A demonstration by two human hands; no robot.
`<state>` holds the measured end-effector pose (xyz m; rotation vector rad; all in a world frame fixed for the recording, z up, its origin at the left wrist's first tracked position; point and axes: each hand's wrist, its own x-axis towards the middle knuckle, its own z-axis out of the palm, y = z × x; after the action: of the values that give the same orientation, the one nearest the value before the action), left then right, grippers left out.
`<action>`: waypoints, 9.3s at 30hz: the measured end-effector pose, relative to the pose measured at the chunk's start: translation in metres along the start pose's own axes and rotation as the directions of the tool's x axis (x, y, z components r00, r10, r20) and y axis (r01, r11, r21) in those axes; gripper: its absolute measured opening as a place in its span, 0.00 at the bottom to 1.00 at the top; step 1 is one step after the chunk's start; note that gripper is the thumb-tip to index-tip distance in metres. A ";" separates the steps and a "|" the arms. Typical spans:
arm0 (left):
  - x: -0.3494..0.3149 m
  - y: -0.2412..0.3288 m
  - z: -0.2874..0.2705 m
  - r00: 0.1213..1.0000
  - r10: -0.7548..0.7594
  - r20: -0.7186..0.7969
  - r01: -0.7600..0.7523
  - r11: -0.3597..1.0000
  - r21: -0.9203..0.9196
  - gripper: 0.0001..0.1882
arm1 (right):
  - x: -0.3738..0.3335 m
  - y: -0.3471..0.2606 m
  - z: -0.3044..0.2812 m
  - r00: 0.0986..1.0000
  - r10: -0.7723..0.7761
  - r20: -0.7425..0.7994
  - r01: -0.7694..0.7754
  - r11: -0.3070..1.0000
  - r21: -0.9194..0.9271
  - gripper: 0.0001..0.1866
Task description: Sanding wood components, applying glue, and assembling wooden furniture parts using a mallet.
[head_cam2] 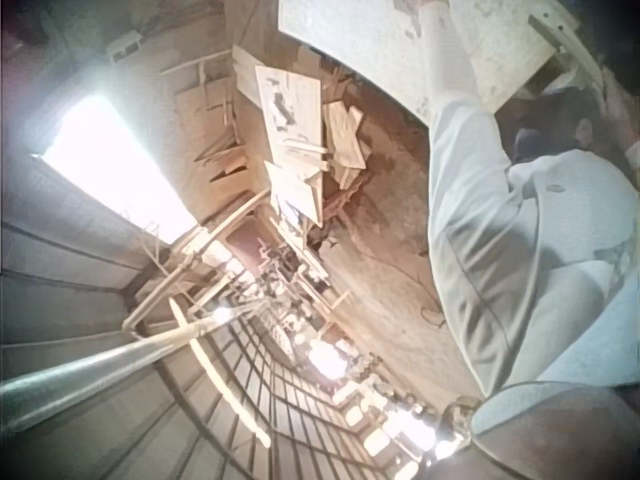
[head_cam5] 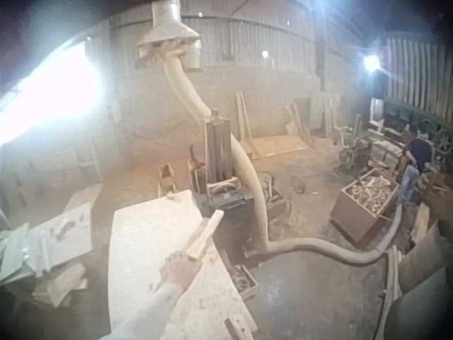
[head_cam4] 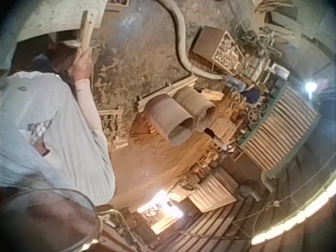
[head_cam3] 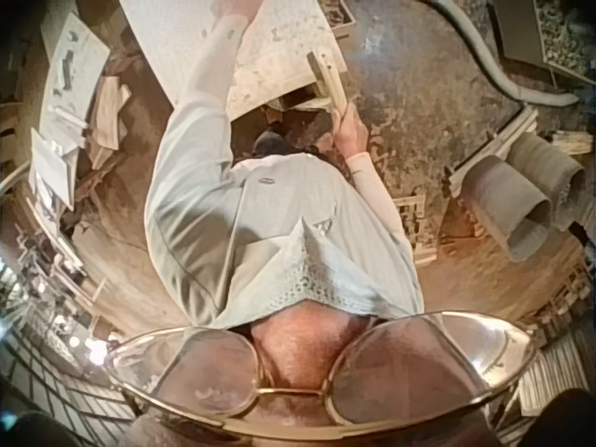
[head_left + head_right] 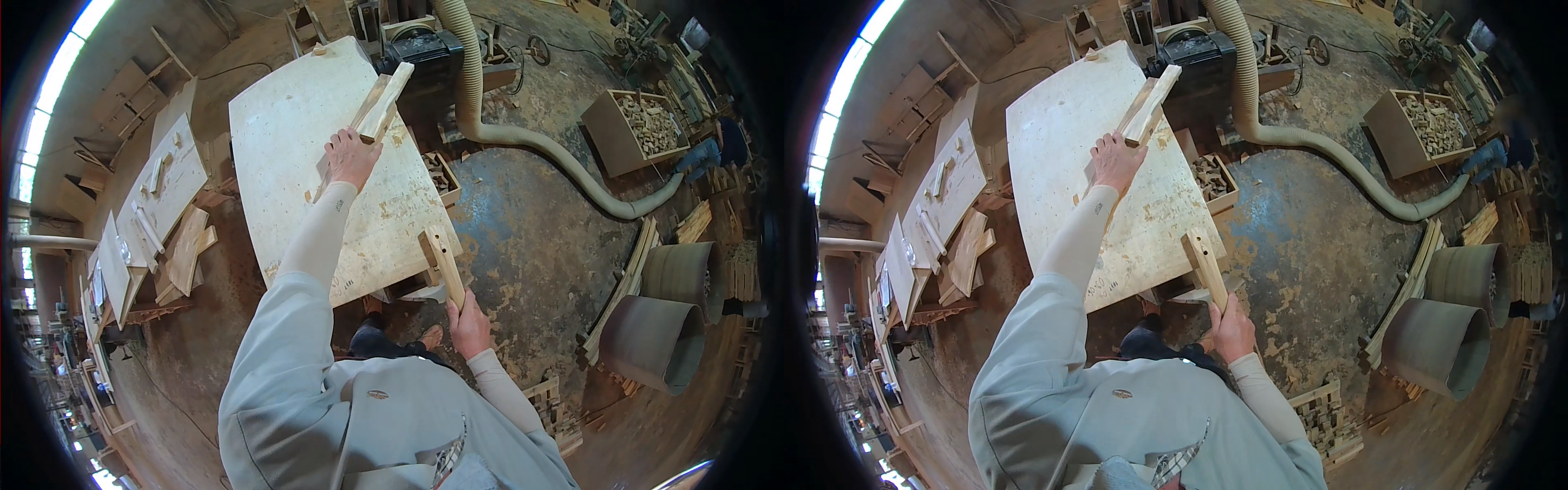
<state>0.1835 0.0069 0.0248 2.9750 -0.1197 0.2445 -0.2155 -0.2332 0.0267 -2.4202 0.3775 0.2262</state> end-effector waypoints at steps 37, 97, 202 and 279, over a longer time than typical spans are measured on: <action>0.092 -0.090 -0.004 0.994 0.099 0.048 -0.085 0.966 -0.243 0.42 | 0.085 -0.054 0.020 0.991 0.055 -0.124 -0.053 0.998 0.022 0.25; 0.095 -0.113 0.040 0.935 0.343 0.091 -0.289 0.885 -0.364 0.31 | 0.059 -0.042 0.015 0.998 0.003 -0.066 -0.002 1.000 0.022 0.26; 0.153 -0.124 0.048 0.939 0.335 0.073 -0.275 0.863 -0.425 0.28 | 0.104 -0.065 0.022 0.996 0.046 -0.071 -0.049 0.998 -0.039 0.24; 0.211 -0.135 0.050 0.873 0.488 0.008 -0.483 0.866 -0.127 0.28 | 0.126 -0.090 0.025 0.993 0.040 -0.115 -0.042 0.999 -0.013 0.24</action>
<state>0.4112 0.1179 -0.0080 2.7749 -0.8647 0.2224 -0.0693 -0.1771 0.0285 -2.4486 0.4784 0.1089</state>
